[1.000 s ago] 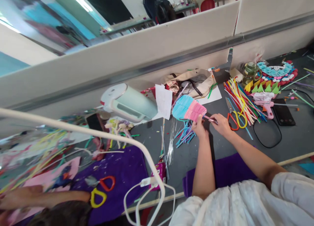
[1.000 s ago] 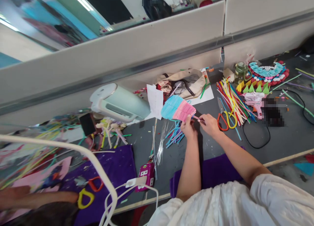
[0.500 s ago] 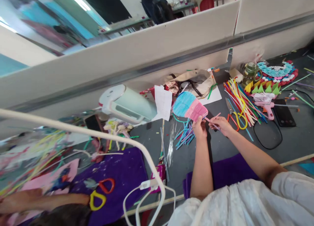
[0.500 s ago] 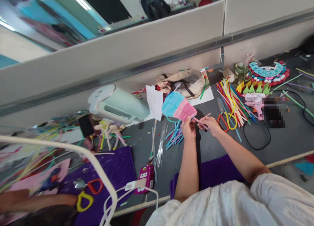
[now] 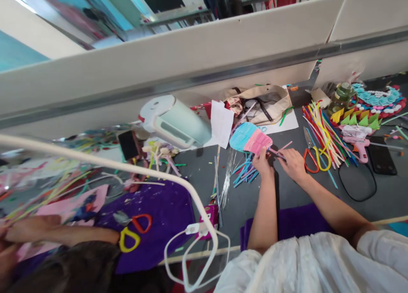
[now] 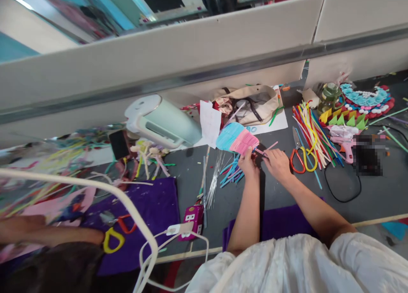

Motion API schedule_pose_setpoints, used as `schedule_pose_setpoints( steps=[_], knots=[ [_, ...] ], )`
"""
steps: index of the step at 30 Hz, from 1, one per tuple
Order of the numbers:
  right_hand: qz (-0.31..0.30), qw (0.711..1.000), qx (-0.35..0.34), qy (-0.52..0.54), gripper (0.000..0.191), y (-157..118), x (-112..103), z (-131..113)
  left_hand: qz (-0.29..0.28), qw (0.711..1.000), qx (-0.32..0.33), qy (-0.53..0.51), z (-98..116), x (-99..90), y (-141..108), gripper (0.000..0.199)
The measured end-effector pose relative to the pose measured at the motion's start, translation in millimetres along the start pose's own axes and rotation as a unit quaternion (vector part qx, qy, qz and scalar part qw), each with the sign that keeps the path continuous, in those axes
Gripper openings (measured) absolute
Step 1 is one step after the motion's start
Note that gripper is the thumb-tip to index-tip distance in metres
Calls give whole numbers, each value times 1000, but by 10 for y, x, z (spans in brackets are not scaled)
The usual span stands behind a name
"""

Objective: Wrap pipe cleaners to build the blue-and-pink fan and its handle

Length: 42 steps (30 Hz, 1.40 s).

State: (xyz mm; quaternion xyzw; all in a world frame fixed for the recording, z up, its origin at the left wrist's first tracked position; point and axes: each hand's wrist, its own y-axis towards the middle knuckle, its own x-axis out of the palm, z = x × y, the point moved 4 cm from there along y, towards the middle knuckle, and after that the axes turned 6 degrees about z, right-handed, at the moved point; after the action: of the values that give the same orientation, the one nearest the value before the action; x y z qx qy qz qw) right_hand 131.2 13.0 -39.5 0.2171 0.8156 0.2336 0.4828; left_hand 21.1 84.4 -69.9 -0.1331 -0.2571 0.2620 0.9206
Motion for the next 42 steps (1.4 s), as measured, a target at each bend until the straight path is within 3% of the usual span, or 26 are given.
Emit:
schedule_pose_setpoints(
  steps=[11, 18, 28, 38, 42],
  knots=[
    [39, 999, -25, -25, 16, 78, -62, -34, -17, 1000, 0, -5, 107, 64, -137, 29],
    [51, 997, -27, -50, 16, 201, -41, -42, -13, 1000, 7, -12, 104, 140, -93, 28],
    [28, 998, -4, -51, 18, 261, -21, -17, -37, 999, 14, -14, 202, 168, -36, 29],
    [34, 999, 26, 13, 20, 259, -90, -8, -40, 999, 32, 3, 317, 163, -222, 31],
    [32, 994, 77, 74, 17, 284, -162, -48, -65, 997, 43, 2, 390, 155, -215, 32]
  ],
)
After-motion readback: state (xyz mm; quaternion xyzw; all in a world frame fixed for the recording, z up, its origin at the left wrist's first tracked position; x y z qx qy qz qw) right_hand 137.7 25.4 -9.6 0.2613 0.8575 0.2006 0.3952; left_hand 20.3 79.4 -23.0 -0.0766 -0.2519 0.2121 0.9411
